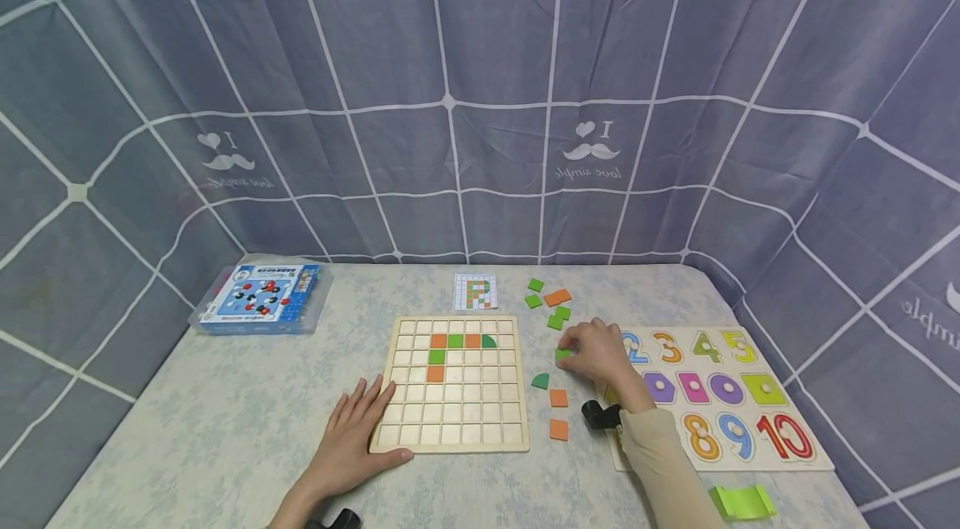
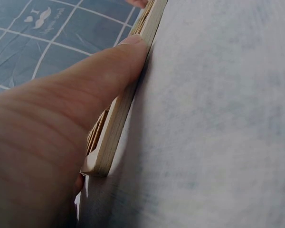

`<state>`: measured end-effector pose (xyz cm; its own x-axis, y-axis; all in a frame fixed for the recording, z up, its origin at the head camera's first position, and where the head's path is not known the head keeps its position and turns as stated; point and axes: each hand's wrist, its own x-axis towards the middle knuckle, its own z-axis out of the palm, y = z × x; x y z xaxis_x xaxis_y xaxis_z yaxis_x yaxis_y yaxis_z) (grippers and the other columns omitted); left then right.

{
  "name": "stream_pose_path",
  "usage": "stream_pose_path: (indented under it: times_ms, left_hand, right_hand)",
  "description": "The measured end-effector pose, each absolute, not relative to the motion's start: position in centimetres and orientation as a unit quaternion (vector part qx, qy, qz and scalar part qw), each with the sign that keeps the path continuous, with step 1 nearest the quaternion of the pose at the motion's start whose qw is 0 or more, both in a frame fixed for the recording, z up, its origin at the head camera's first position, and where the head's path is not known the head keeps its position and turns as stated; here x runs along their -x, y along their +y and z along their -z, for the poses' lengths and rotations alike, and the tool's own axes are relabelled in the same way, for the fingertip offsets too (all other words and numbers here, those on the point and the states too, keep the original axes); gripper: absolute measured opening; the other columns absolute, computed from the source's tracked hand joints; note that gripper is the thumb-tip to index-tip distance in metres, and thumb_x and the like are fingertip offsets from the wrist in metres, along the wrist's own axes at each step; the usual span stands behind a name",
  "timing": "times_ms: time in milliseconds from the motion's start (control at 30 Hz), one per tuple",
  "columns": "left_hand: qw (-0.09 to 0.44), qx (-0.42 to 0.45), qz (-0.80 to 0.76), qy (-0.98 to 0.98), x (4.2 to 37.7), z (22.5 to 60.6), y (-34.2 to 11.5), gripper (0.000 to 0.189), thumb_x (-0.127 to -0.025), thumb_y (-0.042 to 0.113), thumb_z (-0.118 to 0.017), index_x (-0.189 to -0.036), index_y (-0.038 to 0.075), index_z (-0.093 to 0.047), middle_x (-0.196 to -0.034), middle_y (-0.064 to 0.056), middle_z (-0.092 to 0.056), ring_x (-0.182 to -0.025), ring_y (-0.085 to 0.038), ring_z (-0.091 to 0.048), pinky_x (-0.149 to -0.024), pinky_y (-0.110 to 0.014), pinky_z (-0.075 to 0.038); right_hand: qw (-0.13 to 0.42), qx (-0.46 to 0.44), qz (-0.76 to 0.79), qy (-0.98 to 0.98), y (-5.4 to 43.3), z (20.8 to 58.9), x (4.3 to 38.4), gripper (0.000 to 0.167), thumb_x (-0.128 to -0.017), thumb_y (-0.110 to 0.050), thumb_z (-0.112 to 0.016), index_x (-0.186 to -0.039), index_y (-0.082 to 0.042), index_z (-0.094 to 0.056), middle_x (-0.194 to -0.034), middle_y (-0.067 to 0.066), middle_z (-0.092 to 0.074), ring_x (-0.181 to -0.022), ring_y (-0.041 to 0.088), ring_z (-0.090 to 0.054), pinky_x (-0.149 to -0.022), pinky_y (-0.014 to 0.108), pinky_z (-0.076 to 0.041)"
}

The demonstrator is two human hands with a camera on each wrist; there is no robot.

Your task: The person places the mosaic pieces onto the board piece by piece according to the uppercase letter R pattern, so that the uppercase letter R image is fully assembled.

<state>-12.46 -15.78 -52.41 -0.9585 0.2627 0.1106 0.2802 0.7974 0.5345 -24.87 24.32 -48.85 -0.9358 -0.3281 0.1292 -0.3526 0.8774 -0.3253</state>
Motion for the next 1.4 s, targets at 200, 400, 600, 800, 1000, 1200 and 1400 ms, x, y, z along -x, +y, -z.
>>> stream_pose_path:
  times_ms: [200, 400, 600, 800, 1000, 1200, 1400]
  left_hand:
    - [0.011, 0.145, 0.288, -0.947, 12.5, 52.4, -15.8, 0.098, -0.075, 0.066, -0.065, -0.15, 0.011, -0.032, -0.154, -0.012, -0.023, -0.142, -0.034, -0.008, -0.11, -0.053, -0.002]
    - [0.008, 0.146, 0.292, -0.945, 12.4, 52.3, -15.8, 0.098, -0.075, 0.065, -0.065, -0.149, 0.011, -0.033, -0.154, -0.012, -0.023, -0.142, -0.034, -0.008, -0.11, -0.052, -0.002]
    - [0.007, 0.146, 0.29, -0.946, 12.4, 52.2, -15.8, 0.098, -0.075, 0.066, -0.065, -0.15, 0.011, -0.032, -0.154, -0.012, -0.022, -0.142, -0.034, -0.007, -0.11, -0.053, -0.003]
    - [0.007, 0.145, 0.292, -0.945, 12.4, 52.2, -15.7, 0.098, -0.075, 0.065, -0.065, -0.149, 0.011, -0.032, -0.155, -0.012, -0.022, -0.142, -0.034, -0.007, -0.11, -0.053, -0.002]
    - [0.007, 0.146, 0.293, -0.945, 12.4, 52.1, -15.7, 0.098, -0.075, 0.065, -0.065, -0.149, 0.01, -0.032, -0.154, -0.012, -0.022, -0.142, -0.034, -0.007, -0.11, -0.052, -0.002]
    - [0.012, 0.148, 0.286, -0.947, 12.4, 52.3, -15.7, 0.098, -0.075, 0.066, -0.065, -0.15, 0.011, -0.032, -0.154, -0.012, -0.022, -0.142, -0.034, -0.008, -0.11, -0.052, -0.003]
    - [0.012, 0.149, 0.288, -0.946, 12.4, 52.4, -15.8, 0.098, -0.076, 0.066, -0.064, -0.15, 0.011, -0.032, -0.154, -0.012, -0.022, -0.142, -0.034, -0.008, -0.11, -0.052, -0.002]
  right_hand:
    - [0.02, -0.176, -0.172, -0.969, 24.2, 48.5, 24.9, 0.021, -0.069, -0.028, -0.085, -0.084, -0.018, -0.074, -0.075, -0.01, -0.061, -0.074, 0.016, -0.046, -0.069, 0.044, -0.033]
    - [0.008, -0.178, -0.172, -0.969, 24.0, 48.1, 25.1, 0.023, -0.068, -0.026, -0.086, -0.079, -0.019, -0.067, -0.074, -0.01, -0.058, -0.074, 0.016, -0.047, -0.069, 0.043, -0.034]
    - [-0.008, -0.173, -0.185, -0.967, 23.6, 48.0, 25.1, 0.027, -0.069, -0.024, -0.085, -0.08, -0.018, -0.062, -0.074, -0.007, -0.057, -0.072, 0.016, -0.048, -0.068, 0.042, -0.036]
    - [-0.03, -0.163, -0.226, -0.96, 23.3, 48.1, 25.1, 0.025, -0.072, -0.02, -0.084, -0.083, -0.017, -0.062, -0.077, -0.003, -0.058, -0.067, 0.015, -0.049, -0.062, 0.036, -0.042]
    - [-0.031, -0.166, -0.253, -0.953, 23.0, 48.3, 25.1, 0.024, -0.072, -0.015, -0.083, -0.084, -0.014, -0.062, -0.076, -0.001, -0.056, -0.066, 0.016, -0.047, -0.06, 0.034, -0.041]
    - [-0.032, -0.163, -0.282, -0.945, 22.7, 48.3, 25.0, 0.023, -0.073, -0.01, -0.082, -0.085, -0.013, -0.063, -0.075, -0.001, -0.055, -0.065, 0.016, -0.047, -0.059, 0.033, -0.041]
    - [-0.039, -0.138, -0.272, -0.951, 22.5, 48.3, 24.9, 0.019, -0.077, -0.013, -0.079, -0.087, -0.016, -0.064, -0.075, -0.003, -0.057, -0.065, 0.015, -0.048, -0.059, 0.033, -0.042]
